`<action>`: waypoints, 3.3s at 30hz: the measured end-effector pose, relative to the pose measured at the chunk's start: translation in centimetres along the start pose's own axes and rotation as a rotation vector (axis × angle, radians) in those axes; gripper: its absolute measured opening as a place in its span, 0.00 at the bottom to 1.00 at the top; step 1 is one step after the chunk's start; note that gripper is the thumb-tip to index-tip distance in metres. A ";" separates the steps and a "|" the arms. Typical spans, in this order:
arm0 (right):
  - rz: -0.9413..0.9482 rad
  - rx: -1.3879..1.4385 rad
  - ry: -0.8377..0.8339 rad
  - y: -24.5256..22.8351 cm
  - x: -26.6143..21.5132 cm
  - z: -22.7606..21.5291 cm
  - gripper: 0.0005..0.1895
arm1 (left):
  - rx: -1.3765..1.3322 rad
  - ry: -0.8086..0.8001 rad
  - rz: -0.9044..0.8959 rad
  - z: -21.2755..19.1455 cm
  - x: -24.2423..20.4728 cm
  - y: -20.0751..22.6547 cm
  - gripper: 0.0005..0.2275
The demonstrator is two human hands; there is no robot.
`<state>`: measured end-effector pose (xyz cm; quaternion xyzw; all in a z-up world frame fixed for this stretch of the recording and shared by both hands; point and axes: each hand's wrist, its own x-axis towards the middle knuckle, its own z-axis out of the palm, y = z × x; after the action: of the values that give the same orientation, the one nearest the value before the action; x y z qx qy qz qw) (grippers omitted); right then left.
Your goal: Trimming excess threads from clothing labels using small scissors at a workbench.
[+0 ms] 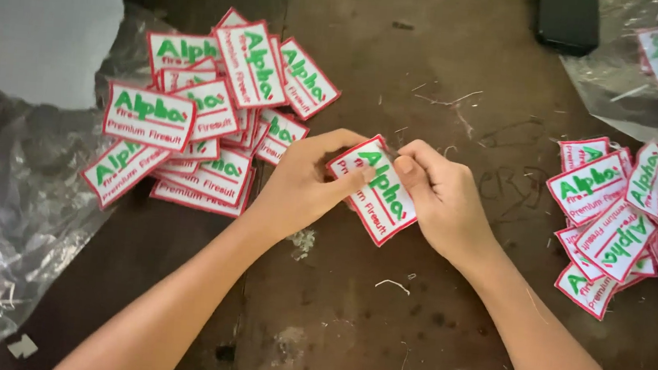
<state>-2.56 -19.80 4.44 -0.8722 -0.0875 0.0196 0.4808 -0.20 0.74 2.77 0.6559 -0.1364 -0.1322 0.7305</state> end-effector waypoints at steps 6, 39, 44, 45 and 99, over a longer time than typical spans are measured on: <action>-0.003 -0.006 0.020 0.3 -0.4 0.5 0.17 | -0.049 -0.023 0.060 -0.1 0.2 -0.2 0.12; -0.062 0.046 0.079 0.0 -0.5 1.0 0.18 | -0.015 -0.040 0.046 0.0 0.3 -0.2 0.13; -0.102 0.003 0.096 0.6 -0.6 1.2 0.16 | -0.050 -0.027 0.018 -0.2 0.3 -0.7 0.13; -0.112 -0.008 0.108 0.5 -0.6 1.3 0.17 | -0.042 -0.018 0.014 -0.2 0.3 -0.6 0.13; -0.277 -0.636 0.241 -0.3 -1.8 2.2 0.12 | -0.394 0.227 0.079 0.9 -0.1 -1.9 0.20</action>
<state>-4.64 -18.12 3.42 -0.9541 -0.1494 -0.1767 0.1903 -0.65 -0.29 0.94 0.5056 -0.0506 -0.0532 0.8597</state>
